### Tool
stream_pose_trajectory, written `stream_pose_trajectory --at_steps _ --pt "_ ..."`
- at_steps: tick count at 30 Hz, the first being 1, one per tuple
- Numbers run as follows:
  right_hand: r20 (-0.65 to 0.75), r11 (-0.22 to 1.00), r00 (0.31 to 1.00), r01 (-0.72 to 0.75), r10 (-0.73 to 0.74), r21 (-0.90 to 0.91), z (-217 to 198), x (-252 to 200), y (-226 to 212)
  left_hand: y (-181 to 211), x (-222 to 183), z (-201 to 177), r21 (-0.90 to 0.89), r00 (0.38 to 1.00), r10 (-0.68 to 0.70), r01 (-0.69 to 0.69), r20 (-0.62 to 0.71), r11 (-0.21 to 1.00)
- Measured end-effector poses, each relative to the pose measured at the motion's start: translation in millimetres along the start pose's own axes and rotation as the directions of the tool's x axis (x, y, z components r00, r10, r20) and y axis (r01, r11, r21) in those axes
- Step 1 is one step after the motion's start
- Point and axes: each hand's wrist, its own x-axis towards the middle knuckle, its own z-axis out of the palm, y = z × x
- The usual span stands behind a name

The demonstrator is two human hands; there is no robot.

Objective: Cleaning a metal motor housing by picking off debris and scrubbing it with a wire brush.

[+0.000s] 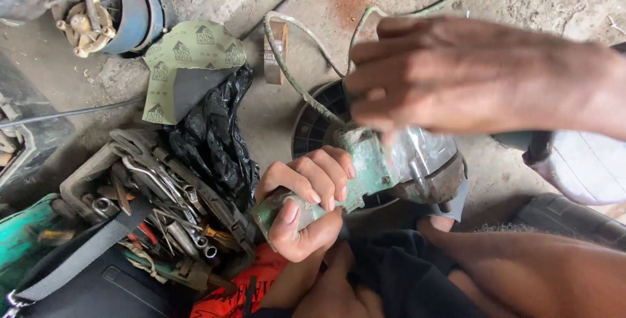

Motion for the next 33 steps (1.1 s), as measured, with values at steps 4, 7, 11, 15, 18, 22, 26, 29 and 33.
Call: stream_pose_trajectory --at_steps 4,7,11,15,18,22,26,29,33 --pt "0.049 0.975 0.993 0.096 -0.108 0.201 17 6 -13 -3 2 -2 -0.069 0.997 0.012 -0.017 -0.082 0.997" --pt "-0.055 0.996 0.995 -0.085 0.083 -0.03 -8 8 21 -5 6 3 -0.033 0.998 0.026 -0.028 -0.063 0.999" --pt "0.07 0.994 0.995 0.058 -0.065 0.096 12 7 -3 -3 2 -3 -0.037 0.999 0.017 -0.018 -0.031 0.999" --pt "0.042 0.992 0.998 -0.055 0.051 0.112 1 10 7 -8 5 0 -0.055 0.994 0.013 -0.019 -0.106 0.998" --pt "0.09 0.996 0.996 0.004 -0.013 0.09 11 9 -6 -6 3 -3 -0.063 0.995 0.023 -0.029 -0.094 0.998" --pt "-0.005 0.988 1.0 0.009 -0.008 0.154 17 9 9 -8 8 0 -0.05 0.994 0.028 -0.033 -0.102 0.998" --pt "-0.021 0.985 0.997 -0.067 0.071 0.159 5 10 3 -8 7 1 -0.048 0.995 0.031 -0.036 -0.094 0.998" --pt "0.125 0.989 0.982 0.142 -0.145 0.032 21 9 -11 -8 3 -3 -0.086 0.993 0.008 -0.018 -0.119 0.996" --pt "-0.02 0.99 0.999 -0.034 0.037 0.136 2 12 11 -9 5 4 -0.061 0.991 0.025 -0.033 -0.13 0.998"
